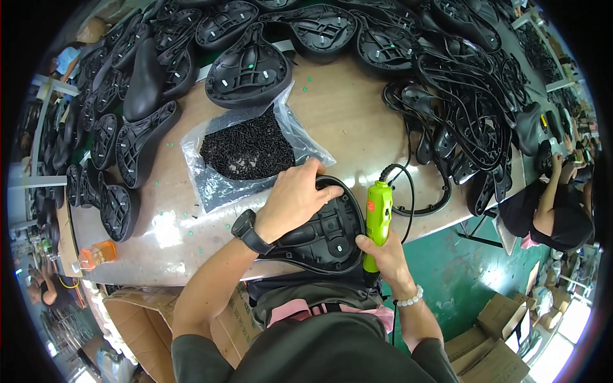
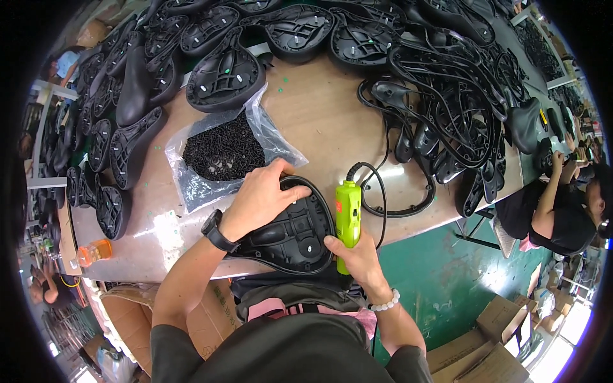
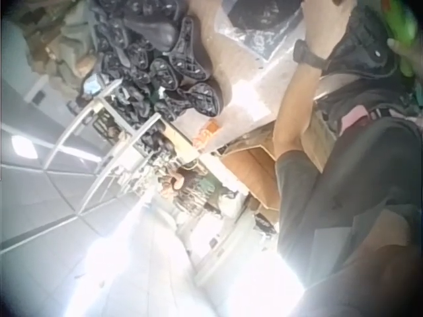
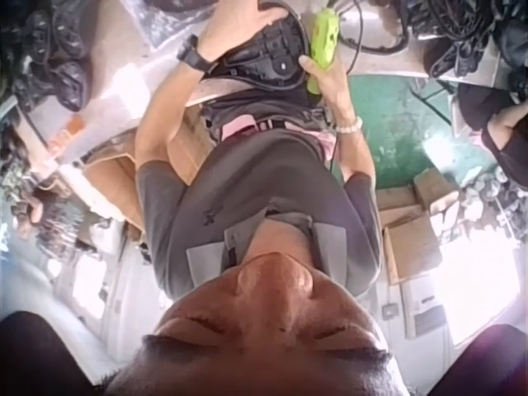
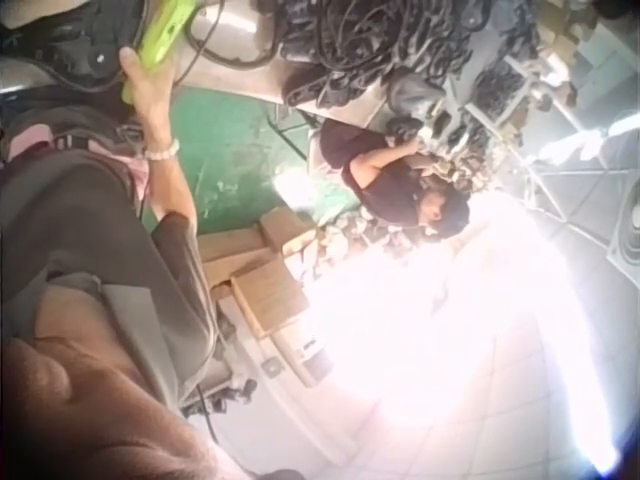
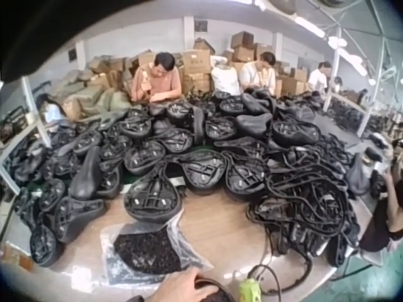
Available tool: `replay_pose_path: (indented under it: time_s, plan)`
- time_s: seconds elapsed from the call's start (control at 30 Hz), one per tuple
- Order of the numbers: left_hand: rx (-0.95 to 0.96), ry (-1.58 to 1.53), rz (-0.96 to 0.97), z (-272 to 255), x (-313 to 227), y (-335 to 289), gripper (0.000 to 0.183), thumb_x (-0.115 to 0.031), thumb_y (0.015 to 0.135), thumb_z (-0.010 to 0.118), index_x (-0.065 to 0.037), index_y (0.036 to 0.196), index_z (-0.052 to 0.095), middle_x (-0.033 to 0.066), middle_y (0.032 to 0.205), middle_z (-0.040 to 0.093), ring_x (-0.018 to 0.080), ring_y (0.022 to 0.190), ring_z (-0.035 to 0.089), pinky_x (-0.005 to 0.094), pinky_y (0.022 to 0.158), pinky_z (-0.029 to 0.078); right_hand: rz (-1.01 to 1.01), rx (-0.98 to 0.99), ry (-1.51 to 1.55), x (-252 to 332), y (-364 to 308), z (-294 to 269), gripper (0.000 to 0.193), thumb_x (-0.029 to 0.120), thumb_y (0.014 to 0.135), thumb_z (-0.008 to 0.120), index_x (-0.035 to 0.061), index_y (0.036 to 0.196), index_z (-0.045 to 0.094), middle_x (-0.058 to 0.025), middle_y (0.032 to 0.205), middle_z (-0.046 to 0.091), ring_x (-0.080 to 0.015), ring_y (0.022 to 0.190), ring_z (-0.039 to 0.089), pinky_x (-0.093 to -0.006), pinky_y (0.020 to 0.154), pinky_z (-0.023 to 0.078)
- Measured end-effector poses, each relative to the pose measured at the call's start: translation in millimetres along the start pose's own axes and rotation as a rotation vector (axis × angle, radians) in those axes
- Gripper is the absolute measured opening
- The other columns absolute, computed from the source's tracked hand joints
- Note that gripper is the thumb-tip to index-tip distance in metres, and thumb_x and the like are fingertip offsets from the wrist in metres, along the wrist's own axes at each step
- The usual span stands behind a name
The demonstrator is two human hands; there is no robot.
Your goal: Assemble bicycle seats by installing frames and driving screws with an electric screwdriver.
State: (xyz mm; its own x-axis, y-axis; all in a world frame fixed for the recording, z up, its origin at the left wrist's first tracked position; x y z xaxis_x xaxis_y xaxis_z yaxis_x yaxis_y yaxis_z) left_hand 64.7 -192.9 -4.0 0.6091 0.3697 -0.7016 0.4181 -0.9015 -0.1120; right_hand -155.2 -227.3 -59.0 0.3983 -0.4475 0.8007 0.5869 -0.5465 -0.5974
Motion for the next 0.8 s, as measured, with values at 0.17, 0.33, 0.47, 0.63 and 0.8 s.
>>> replay_pose_path:
  time_s: [0.17, 0.33, 0.47, 0.63, 0.8]
  plan:
    - [-0.019, -0.004, -0.065, -7, 5, -10, 0.042, -0.033, 0.083, 0.071, 0.004, 0.101, 0.064, 0.0223, 0.089, 0.068, 0.0365, 0.080, 0.067, 0.0407, 0.073, 0.052, -0.106, -0.019, -0.048, 1, 5, -3, 0.049, 0.027, 0.081, 0.079, -0.0019, 0.112, 0.053, -0.0008, 0.091, 0.055, -0.0095, 0.081, 0.051, -0.0267, 0.071, 0.044]
    - [0.096, -0.496, -0.098, 6, 41, -17, 0.037, -0.028, 0.092, 0.064, 0.004, 0.111, 0.065, 0.0181, 0.086, 0.069, 0.0206, 0.072, 0.067, 0.0310, 0.069, 0.051, -0.140, -0.081, -0.085, 4, 2, -3, 0.043, 0.029, 0.081, 0.079, -0.0013, 0.100, 0.055, 0.0000, 0.081, 0.055, -0.0088, 0.071, 0.050, -0.0261, 0.062, 0.044]
    - [0.202, -0.238, -0.169, -5, 30, -13, 0.033, -0.024, 0.096, 0.061, 0.004, 0.112, 0.065, 0.0095, 0.091, 0.071, 0.0111, 0.079, 0.062, 0.0270, 0.069, 0.049, -0.131, -0.064, -0.047, 2, 6, -2, 0.046, 0.030, 0.080, 0.079, -0.0014, 0.103, 0.055, 0.0005, 0.083, 0.053, -0.0085, 0.074, 0.049, -0.0253, 0.065, 0.044]
    - [0.093, -0.545, -0.230, 12, 59, -18, 0.035, -0.029, 0.092, 0.064, 0.003, 0.106, 0.067, 0.0160, 0.091, 0.071, 0.0190, 0.073, 0.064, 0.0315, 0.069, 0.049, -0.110, -0.054, -0.081, 3, 7, -1, 0.047, 0.031, 0.081, 0.079, -0.0017, 0.107, 0.055, 0.0010, 0.084, 0.052, -0.0091, 0.078, 0.047, -0.0259, 0.069, 0.044]
    - [0.091, -0.747, -0.294, 13, 58, -33, 0.038, -0.029, 0.091, 0.066, 0.002, 0.113, 0.064, 0.0148, 0.101, 0.069, 0.0185, 0.085, 0.064, 0.0301, 0.075, 0.050, -0.101, -0.090, -0.020, 6, 2, -2, 0.049, 0.026, 0.080, 0.080, -0.0026, 0.111, 0.055, 0.0015, 0.086, 0.053, -0.0091, 0.079, 0.049, -0.0257, 0.070, 0.044]
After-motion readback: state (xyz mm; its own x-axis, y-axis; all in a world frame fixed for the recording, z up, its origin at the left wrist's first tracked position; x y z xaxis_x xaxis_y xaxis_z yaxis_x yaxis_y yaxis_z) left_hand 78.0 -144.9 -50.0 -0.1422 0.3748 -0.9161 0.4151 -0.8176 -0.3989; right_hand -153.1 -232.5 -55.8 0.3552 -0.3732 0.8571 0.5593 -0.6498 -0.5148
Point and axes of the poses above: each hand's wrist, its own y-axis towards the middle knuckle, its own z-axis out of the palm, x = y × z, the point moved 8 cm from there along y, towards the middle knuckle
